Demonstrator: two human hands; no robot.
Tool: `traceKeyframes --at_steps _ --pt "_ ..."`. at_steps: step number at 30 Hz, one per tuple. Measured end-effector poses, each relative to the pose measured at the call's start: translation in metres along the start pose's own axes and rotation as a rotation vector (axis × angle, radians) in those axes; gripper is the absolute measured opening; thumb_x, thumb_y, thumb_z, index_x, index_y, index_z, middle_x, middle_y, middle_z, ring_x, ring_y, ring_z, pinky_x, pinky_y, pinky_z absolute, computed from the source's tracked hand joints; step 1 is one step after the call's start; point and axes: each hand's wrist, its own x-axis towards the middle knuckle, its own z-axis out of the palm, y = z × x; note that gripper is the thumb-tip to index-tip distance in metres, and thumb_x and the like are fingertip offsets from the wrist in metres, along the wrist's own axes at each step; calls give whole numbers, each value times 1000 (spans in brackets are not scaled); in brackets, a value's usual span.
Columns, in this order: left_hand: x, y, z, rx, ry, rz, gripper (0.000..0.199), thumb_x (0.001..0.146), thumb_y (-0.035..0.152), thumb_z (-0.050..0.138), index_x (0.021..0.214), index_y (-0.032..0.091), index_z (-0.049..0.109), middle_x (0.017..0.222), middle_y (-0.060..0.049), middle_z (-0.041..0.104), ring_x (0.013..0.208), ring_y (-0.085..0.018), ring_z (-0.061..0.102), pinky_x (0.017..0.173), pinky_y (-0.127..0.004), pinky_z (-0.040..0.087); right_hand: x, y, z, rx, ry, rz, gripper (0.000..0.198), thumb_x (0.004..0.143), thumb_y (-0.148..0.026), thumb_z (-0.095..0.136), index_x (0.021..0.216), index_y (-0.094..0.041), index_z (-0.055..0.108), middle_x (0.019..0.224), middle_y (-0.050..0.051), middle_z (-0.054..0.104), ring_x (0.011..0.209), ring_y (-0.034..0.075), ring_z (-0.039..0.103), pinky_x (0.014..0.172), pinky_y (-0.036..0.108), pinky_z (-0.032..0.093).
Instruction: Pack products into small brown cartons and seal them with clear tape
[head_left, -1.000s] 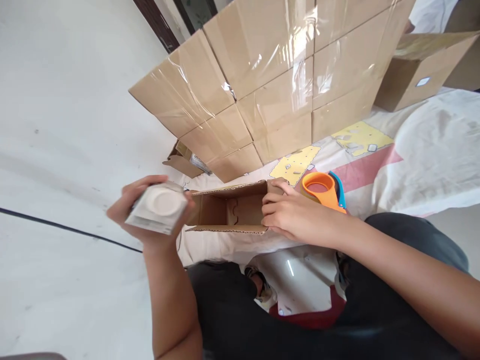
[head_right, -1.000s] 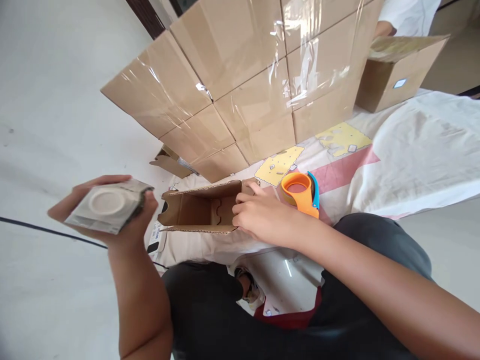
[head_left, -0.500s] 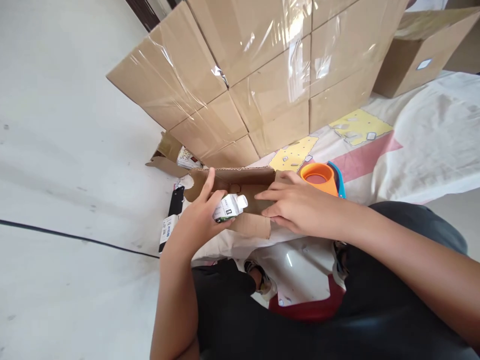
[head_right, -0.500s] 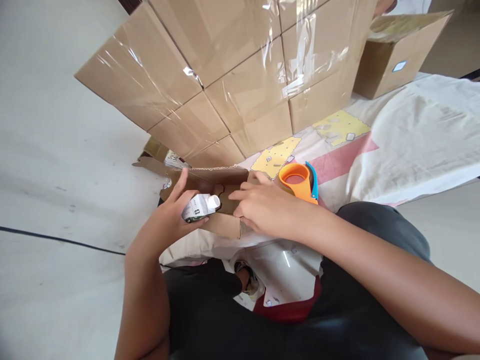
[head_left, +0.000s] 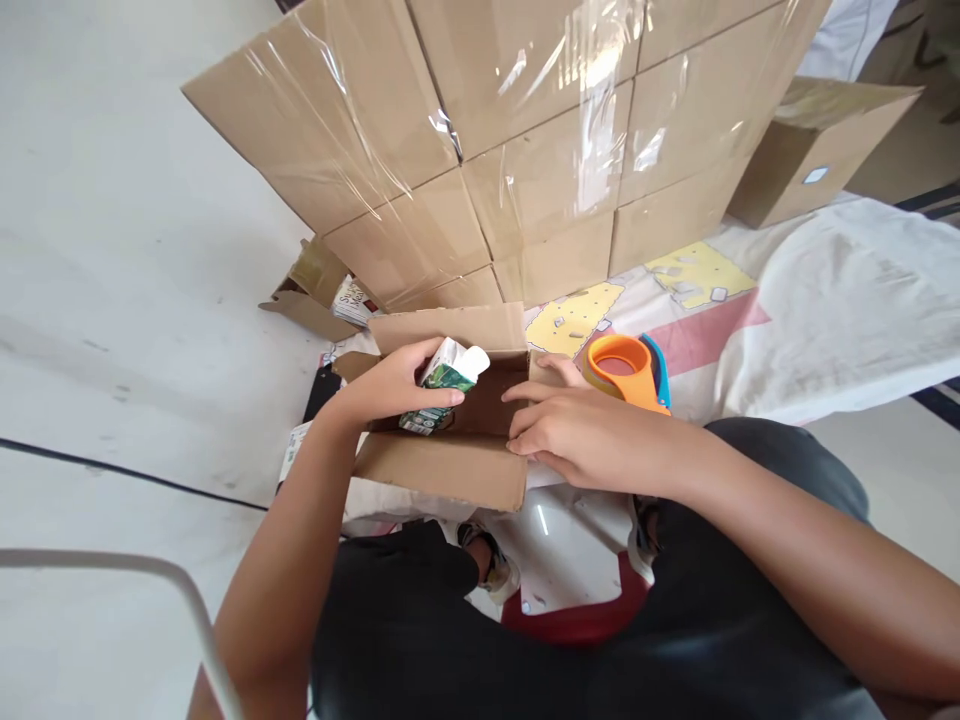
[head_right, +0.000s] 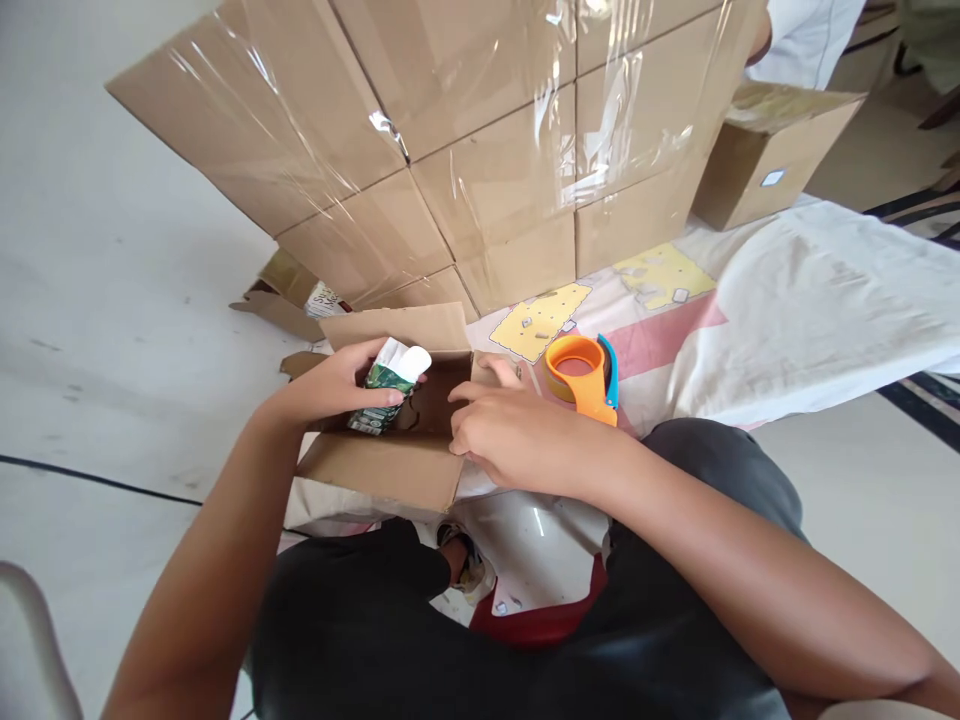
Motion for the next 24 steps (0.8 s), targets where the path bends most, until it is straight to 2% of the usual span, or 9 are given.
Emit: traceKeyframes --at_steps 3,8,10,13,17,24 --pt "13 -14 11 72 -18 29 47 76 50 75 110 19 62 98 -3 72 89 -24 67 74 -32 52 1 3 -7 13 -26 17 27 89 -7 55 83 -24 75 82 3 72 124 27 56 114 55 23" --pt "18 -26 44 689 -68 143 47 77 34 76 119 18 62 111 -10 73 100 -33 69 83 -40 52 0 2 -7 9 -37 7 28 91 -7 53 78 -22 72 84 3 71 121 26 55 114 52 24" --pt "19 -27 52 802 -86 208 52 77 34 77 123 17 60 114 -12 72 104 -35 68 86 -42 51 0 0 -5 8 -37 7 27 91 -8 53 79 -22 72 84 4 70 119 25 55 113 51 25" --pt "22 -28 58 862 -109 287 50 79 34 76 122 15 59 121 -13 67 107 -33 67 84 -39 51 0 -1 -3 21 -57 9 26 91 -9 55 77 -23 71 82 2 69 116 24 56 113 50 26" --pt "34 -33 63 839 -172 316 45 80 38 74 116 14 62 124 -15 61 107 -30 65 73 -33 50 1 2 -5 39 -79 10 26 93 -10 53 76 -23 68 83 2 69 118 24 56 111 48 30" --pt "47 -33 82 877 -130 378 49 78 37 77 116 10 63 116 -19 65 95 -32 66 72 -36 47 1 -4 -2 5 -126 35 25 91 -8 54 79 -23 70 82 3 71 124 26 54 112 51 27"
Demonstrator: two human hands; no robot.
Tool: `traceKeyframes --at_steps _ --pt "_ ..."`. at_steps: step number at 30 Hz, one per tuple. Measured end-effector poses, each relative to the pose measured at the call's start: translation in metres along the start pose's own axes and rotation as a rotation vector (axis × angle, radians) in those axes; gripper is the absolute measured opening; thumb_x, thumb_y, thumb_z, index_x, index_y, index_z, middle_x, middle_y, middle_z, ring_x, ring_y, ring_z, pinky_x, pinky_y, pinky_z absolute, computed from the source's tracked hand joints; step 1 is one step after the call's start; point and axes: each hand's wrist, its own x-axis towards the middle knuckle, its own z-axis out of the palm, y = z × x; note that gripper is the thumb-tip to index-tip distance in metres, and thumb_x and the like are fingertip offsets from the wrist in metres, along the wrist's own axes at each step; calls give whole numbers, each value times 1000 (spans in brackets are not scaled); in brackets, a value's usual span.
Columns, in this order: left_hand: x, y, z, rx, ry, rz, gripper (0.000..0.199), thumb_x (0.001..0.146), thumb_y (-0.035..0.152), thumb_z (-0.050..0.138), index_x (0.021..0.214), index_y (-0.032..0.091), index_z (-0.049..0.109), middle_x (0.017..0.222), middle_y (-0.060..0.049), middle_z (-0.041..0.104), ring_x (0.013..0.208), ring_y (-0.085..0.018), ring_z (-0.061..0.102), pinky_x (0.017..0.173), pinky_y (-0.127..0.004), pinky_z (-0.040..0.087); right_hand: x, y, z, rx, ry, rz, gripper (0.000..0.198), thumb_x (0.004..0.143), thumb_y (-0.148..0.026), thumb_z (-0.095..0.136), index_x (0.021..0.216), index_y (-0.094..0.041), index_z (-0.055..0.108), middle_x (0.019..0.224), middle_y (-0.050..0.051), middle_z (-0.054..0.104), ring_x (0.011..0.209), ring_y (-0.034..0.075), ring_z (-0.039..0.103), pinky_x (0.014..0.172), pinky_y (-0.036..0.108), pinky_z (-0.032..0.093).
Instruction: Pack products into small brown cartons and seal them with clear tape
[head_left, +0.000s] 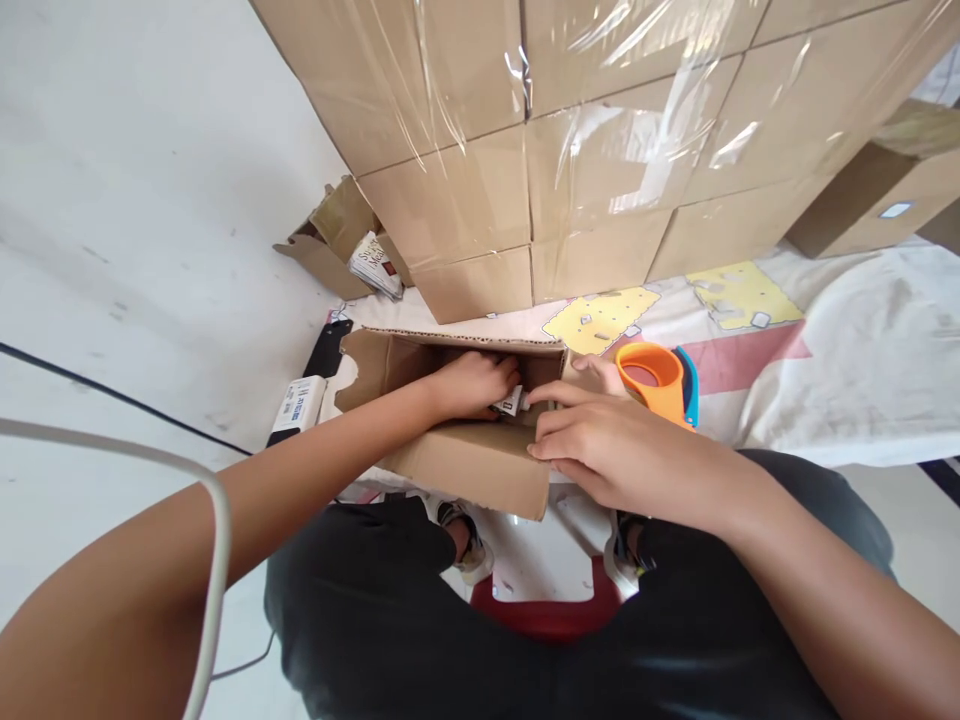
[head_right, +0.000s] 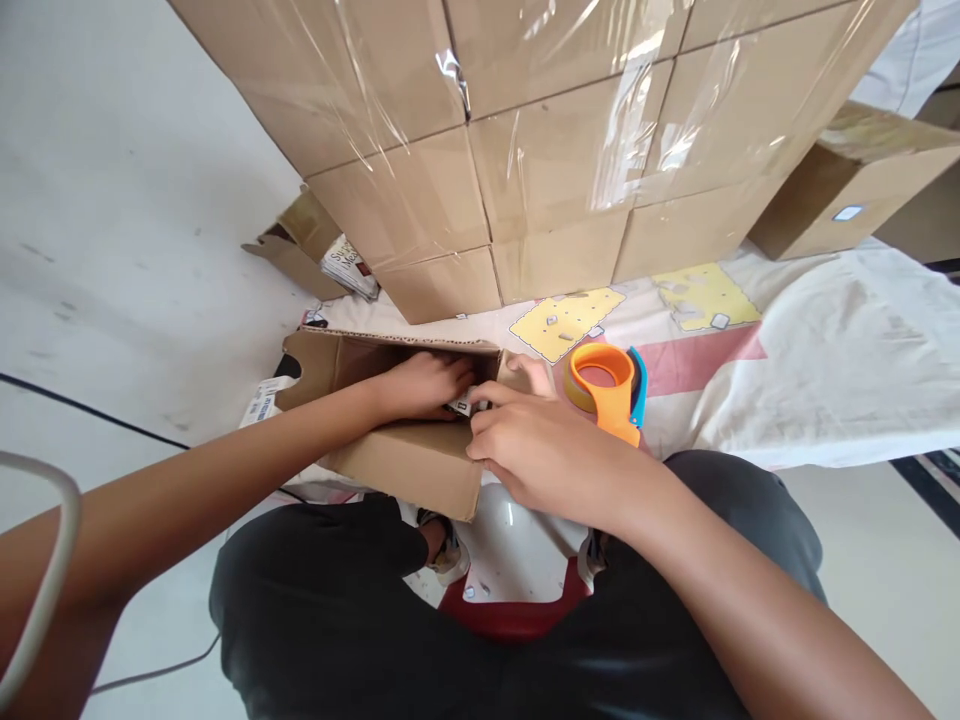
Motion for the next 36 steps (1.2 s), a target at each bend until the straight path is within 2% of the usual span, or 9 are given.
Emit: traceKeyframes --at_steps 7,15,20,25,29,31,33,34,36 --pt "2 3 -1 -8 18 -140 46 81 40 73 112 7 65 107 -20 71 98 -35 68 77 -39 48 0 -1 1 -41 11 -11 25 90 -6 55 76 -21 69 80 3 71 125 26 55 114 51 24" --pt "9 -7 -1 -23 20 -87 48 83 48 72 113 11 64 103 -17 73 87 -32 71 68 -35 47 0 12 1 -15 42 -52 23 92 -8 53 83 -22 69 86 3 71 125 25 53 111 49 32" --pt "12 -12 -4 -34 17 -60 49 85 53 69 110 12 65 98 -17 74 80 -33 72 62 -35 46 0 15 0 -46 53 -62 22 93 -9 51 86 -21 68 87 3 70 126 24 53 118 55 21" --pt "13 -12 -11 -98 -3 -95 59 80 59 71 116 13 62 99 -17 75 81 -32 73 66 -35 50 -1 21 -1 -22 103 -43 22 92 -8 51 90 -21 69 96 4 71 128 22 53 117 52 28" --pt "14 -17 -25 -226 -45 -120 54 83 59 68 115 15 65 99 -16 76 84 -29 74 69 -33 51 -1 30 0 -27 137 -42 21 92 -9 51 94 -21 69 104 6 70 133 23 51 116 54 30" --pt "9 -22 -38 -268 -56 -127 49 91 60 58 113 18 68 101 -12 77 85 -24 74 70 -29 51 -1 32 1 -26 160 -30 19 92 -10 51 93 -20 68 104 7 70 134 24 51 115 55 30" --pt "-5 -26 -54 -405 -9 -198 47 98 58 45 109 21 71 103 -5 78 88 -20 73 73 -26 51 -1 33 1 -26 183 -13 18 92 -11 51 90 -20 66 101 6 69 128 24 55 114 55 31" --pt "-15 -27 -60 -512 68 -277 48 100 58 41 105 22 73 103 -3 78 89 -19 72 75 -26 51 -1 33 1 -27 192 -5 18 93 -11 50 88 -19 66 99 6 69 125 24 56 113 56 31" --pt "-42 -26 -65 -724 344 -464 41 98 56 49 100 23 75 103 -1 77 94 -21 70 81 -30 51 -2 34 -1 -24 208 6 20 93 -10 50 87 -20 66 98 5 69 123 24 57 113 56 33"
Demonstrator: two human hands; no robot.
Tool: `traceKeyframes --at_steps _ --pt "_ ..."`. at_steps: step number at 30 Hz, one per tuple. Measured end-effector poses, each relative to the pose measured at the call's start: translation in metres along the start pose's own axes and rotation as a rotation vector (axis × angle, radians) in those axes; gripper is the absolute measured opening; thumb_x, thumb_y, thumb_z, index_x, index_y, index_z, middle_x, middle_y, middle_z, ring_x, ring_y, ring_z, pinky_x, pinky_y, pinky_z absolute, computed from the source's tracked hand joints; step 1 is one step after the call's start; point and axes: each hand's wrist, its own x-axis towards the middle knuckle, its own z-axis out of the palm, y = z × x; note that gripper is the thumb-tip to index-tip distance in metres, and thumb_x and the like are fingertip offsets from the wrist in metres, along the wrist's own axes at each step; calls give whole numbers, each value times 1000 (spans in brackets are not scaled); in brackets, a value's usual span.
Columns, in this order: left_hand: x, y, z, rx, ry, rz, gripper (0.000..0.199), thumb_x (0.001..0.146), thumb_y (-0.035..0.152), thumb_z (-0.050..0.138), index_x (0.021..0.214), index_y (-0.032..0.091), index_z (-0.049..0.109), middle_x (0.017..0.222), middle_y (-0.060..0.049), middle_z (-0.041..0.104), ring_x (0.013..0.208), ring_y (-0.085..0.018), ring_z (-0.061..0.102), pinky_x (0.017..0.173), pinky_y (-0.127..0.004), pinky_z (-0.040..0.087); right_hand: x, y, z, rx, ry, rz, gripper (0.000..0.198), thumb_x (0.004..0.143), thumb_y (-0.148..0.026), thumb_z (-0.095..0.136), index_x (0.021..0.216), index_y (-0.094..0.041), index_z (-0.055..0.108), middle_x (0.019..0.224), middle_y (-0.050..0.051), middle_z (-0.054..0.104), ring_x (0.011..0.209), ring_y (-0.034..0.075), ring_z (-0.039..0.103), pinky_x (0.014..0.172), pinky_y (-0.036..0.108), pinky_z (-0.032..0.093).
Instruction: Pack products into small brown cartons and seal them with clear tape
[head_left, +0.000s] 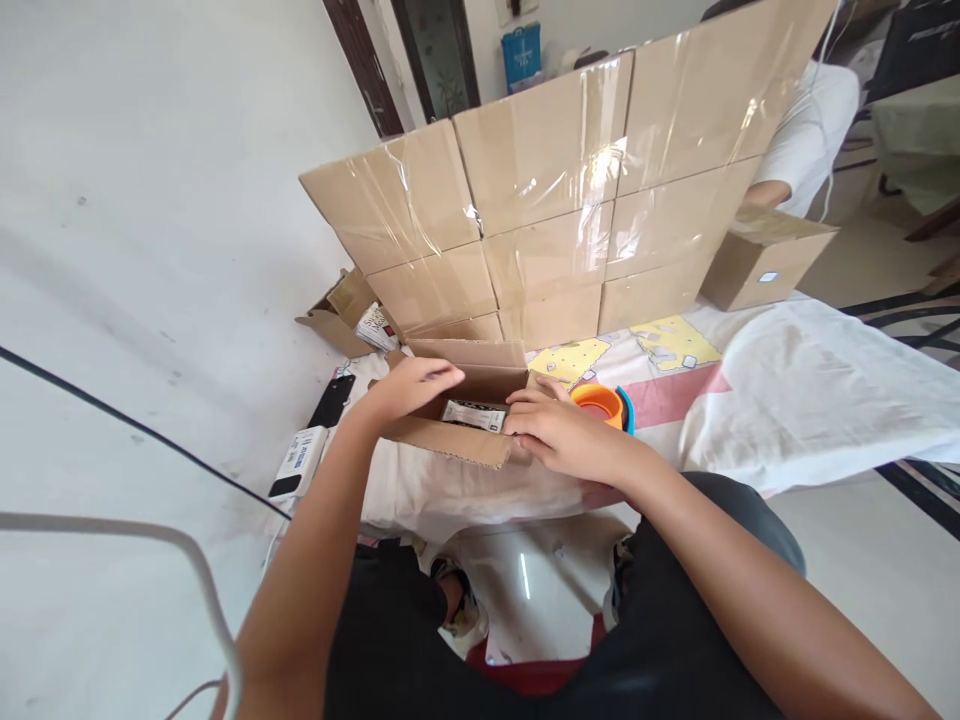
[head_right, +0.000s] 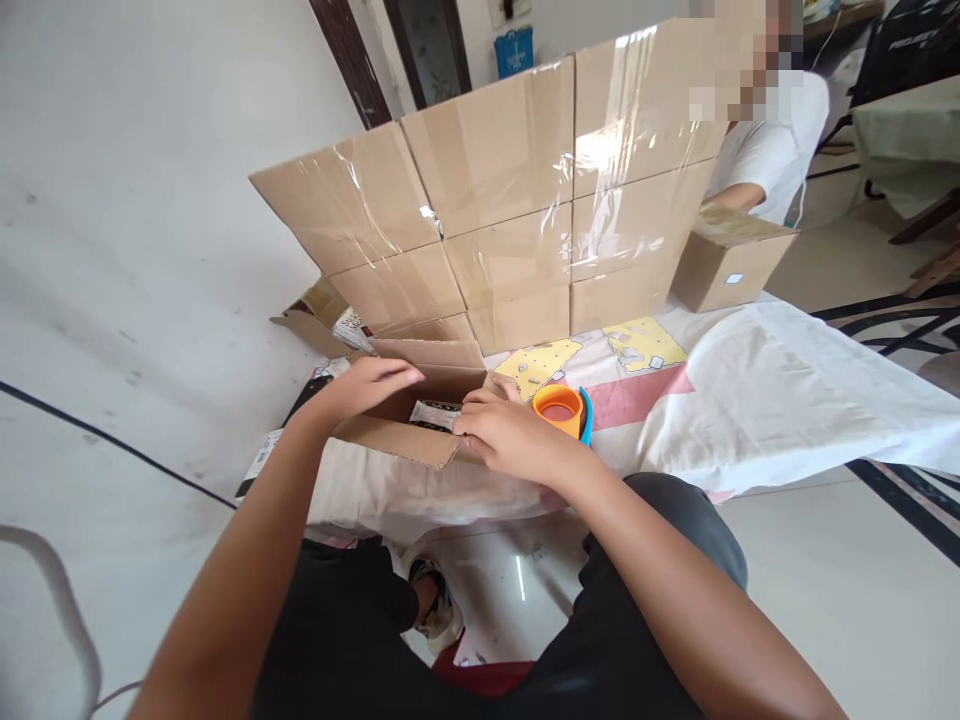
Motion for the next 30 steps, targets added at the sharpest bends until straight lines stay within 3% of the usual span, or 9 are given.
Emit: traceKeyframes --at_steps 3,5,8,10,12,16,23,26,30 --pt "-41 -20 1 -330 776 -78 32 94 48 59 88 20 75 94 -3 75 93 -23 67 82 -34 52 -3 4 -3 -11 37 3 24 94 -11 49 92 -22 70 117 8 68 134 27 48 115 57 32" --pt "-63 -40 19 -405 994 -118 37 100 48 46 95 21 71 100 -7 72 99 -23 65 80 -36 53 -6 9 -5 -37 107 51 25 93 -14 53 102 -25 73 142 9 56 143 31 38 117 58 32" --pt "-80 -68 54 -551 1014 -156 35 96 49 51 112 22 66 129 -11 65 120 -26 61 84 -36 55 -7 18 -4 -42 320 281 50 85 -27 69 134 -28 60 161 12 30 149 37 29 115 59 37" --pt "-80 -79 75 -729 1024 -143 43 96 55 49 128 28 57 149 -11 51 130 -26 57 92 -38 55 -4 25 0 20 476 460 85 75 -34 79 151 -25 41 157 17 33 142 38 40 109 57 46" --pt "-75 -85 89 -867 971 -96 55 95 67 41 136 31 51 150 -11 51 131 -27 57 100 -42 53 -1 32 7 154 566 554 96 74 -35 78 155 -23 29 145 18 48 128 34 55 98 52 55" --pt "-67 -84 101 -694 719 64 79 85 83 42 136 24 55 148 -17 51 139 -32 49 110 -48 45 7 34 19 252 478 417 68 79 -21 65 144 -24 44 132 10 65 123 28 60 100 48 53" --pt "-71 -67 92 -481 820 -21 32 91 50 60 86 20 66 115 -10 63 117 -26 58 108 -43 43 11 24 25 91 350 300 58 80 -25 69 136 -21 56 116 8 73 125 31 53 106 51 47" --pt "-66 -58 99 -552 910 -103 26 90 43 62 80 19 63 100 -6 62 101 -22 60 97 -36 48 12 28 23 157 425 316 72 84 -40 70 149 -23 43 144 12 57 136 30 48 113 54 40" --pt "-49 -53 109 -678 1010 -202 36 84 31 64 118 23 56 120 -8 59 103 -20 61 86 -31 52 21 40 22 376 458 371 91 88 -50 64 162 -30 15 167 8 28 155 27 23 124 55 22"
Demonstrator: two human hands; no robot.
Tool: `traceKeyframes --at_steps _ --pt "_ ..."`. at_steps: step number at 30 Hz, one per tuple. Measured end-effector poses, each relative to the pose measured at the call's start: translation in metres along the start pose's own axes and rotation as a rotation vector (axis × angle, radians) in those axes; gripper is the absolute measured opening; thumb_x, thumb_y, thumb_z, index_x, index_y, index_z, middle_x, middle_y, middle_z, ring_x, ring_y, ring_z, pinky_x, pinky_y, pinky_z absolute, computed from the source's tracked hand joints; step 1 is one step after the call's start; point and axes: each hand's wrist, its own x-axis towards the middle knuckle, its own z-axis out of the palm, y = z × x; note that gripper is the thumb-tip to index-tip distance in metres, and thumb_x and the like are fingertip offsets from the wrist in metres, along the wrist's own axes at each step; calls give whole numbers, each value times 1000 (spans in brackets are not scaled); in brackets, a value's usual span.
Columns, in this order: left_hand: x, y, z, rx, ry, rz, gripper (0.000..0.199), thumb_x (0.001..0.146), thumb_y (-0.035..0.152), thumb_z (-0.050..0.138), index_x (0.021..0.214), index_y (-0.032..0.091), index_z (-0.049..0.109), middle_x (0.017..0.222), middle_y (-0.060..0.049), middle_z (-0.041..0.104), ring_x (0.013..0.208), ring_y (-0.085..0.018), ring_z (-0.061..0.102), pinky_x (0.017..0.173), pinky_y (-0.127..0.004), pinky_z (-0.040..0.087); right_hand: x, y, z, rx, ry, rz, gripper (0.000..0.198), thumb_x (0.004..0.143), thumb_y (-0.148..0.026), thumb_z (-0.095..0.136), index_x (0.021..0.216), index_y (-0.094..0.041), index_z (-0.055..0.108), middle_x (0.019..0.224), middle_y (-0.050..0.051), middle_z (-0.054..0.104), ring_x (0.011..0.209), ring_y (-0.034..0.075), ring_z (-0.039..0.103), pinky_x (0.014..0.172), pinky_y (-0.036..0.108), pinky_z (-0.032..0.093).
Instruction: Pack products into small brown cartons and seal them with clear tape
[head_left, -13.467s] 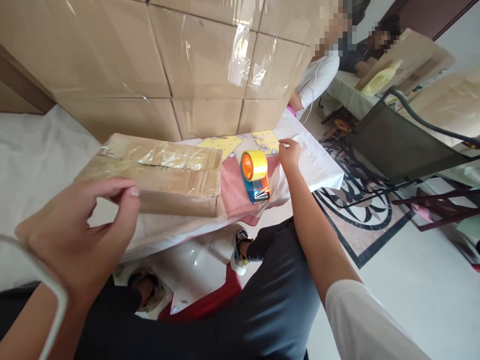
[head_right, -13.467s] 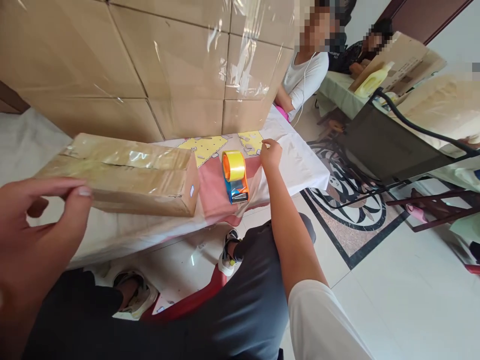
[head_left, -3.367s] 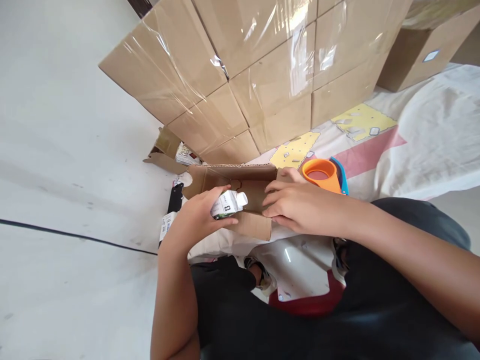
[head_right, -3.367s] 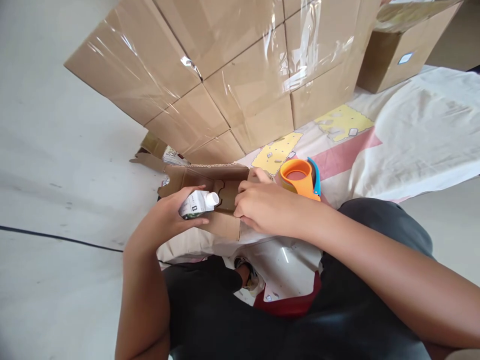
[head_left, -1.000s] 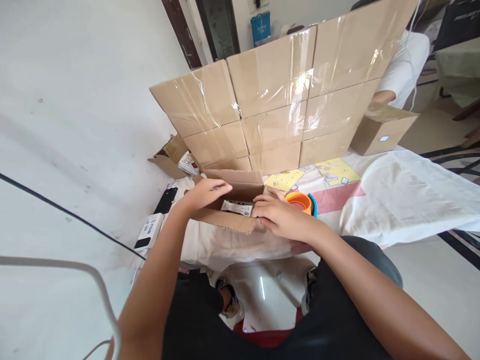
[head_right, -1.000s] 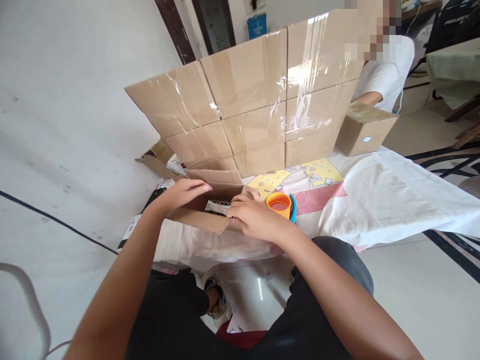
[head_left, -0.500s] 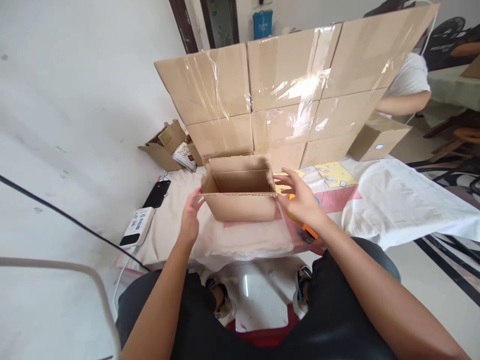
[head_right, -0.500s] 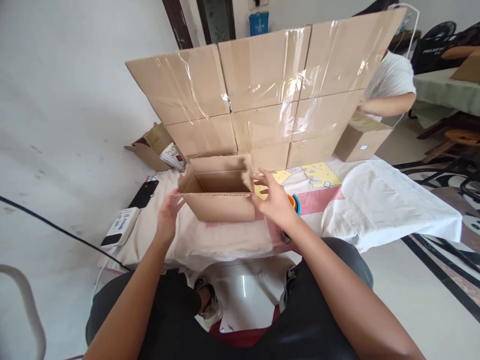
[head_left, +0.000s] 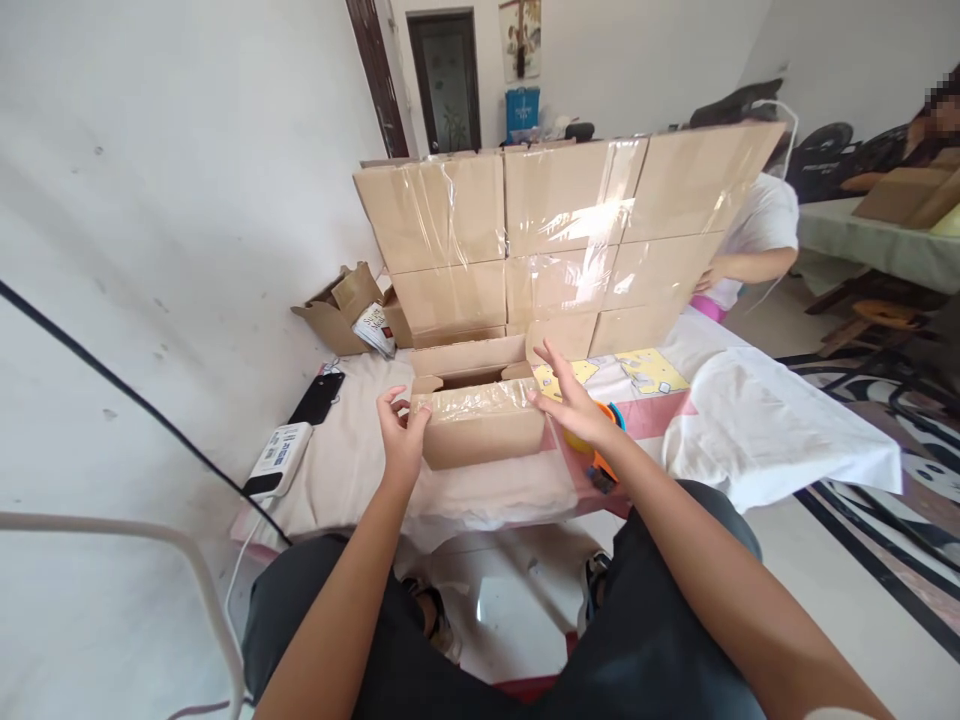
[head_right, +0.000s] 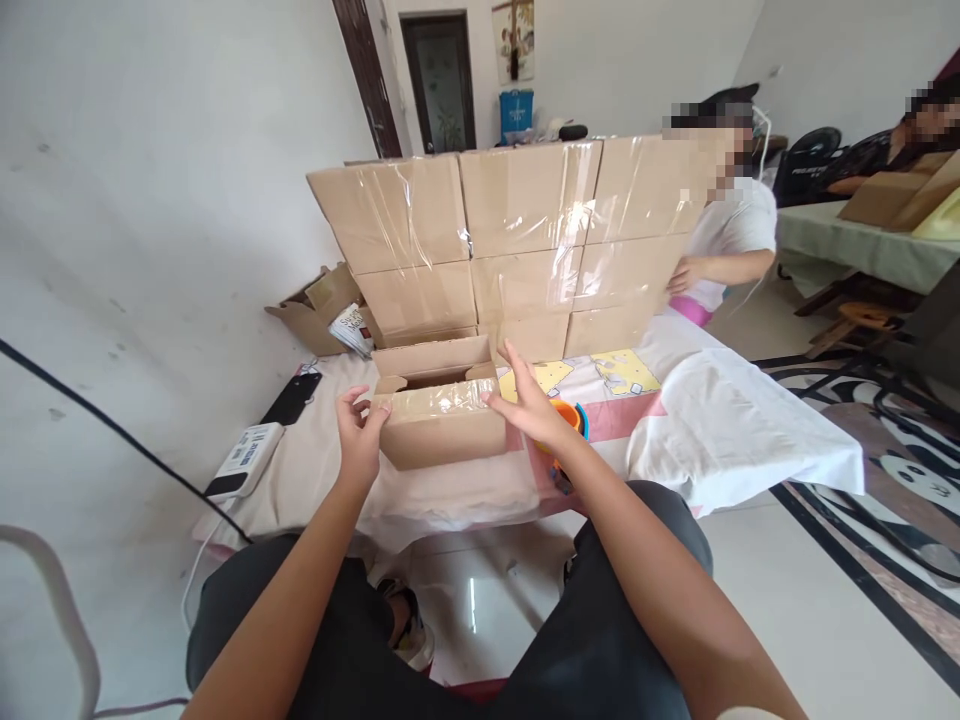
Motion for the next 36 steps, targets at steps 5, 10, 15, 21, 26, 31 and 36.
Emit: traceKeyframes --at_steps 5,10,15,21,26,31,36 --pt "12 3 9 -119 -85 -94 75 80 19 57 150 32 34 155 -8 45 137 -23 49 104 -36 48 19 15 10 192 10 23 71 97 -50 50 160 -35 23 161 3 40 151 23 33 123 48 28" --pt "13 29 -4 398 -244 234 36 87 20 49 113 27 71 116 -6 73 130 -30 53 115 -53 32 26 17 6 -117 34 -149 45 101 -45 43 140 -29 60 116 4 76 135 26 47 119 52 26" --pt "-1 59 -6 892 -465 503 44 93 47 55 132 27 65 117 -10 70 117 -32 59 105 -47 37 16 5 -4 -325 -51 -156 46 102 -47 40 142 -30 58 126 4 73 137 28 44 118 57 22" --pt "-3 58 10 946 -445 508 57 76 64 72 119 27 72 113 -14 67 107 -37 59 100 -52 38 -2 5 -15 -274 259 101 57 94 -45 49 143 -15 49 141 17 59 124 28 57 103 45 45" --pt "-6 47 12 799 -358 529 58 75 56 77 124 27 69 118 -17 65 111 -40 58 106 -57 34 -21 11 -27 -582 63 425 36 94 -41 46 115 -14 57 100 14 71 90 24 67 77 33 49" --pt "-19 54 10 704 -362 520 52 78 44 77 126 26 66 137 -18 59 130 -44 49 114 -62 25 -44 21 -21 -768 -123 417 16 89 -30 54 77 -18 56 80 12 67 81 26 64 76 35 42" --pt "-17 56 14 705 -403 468 45 81 41 74 123 26 68 131 -15 66 121 -42 56 112 -63 25 -56 27 -27 -827 -134 403 12 90 -27 50 81 -19 53 84 10 66 80 24 60 66 32 36"
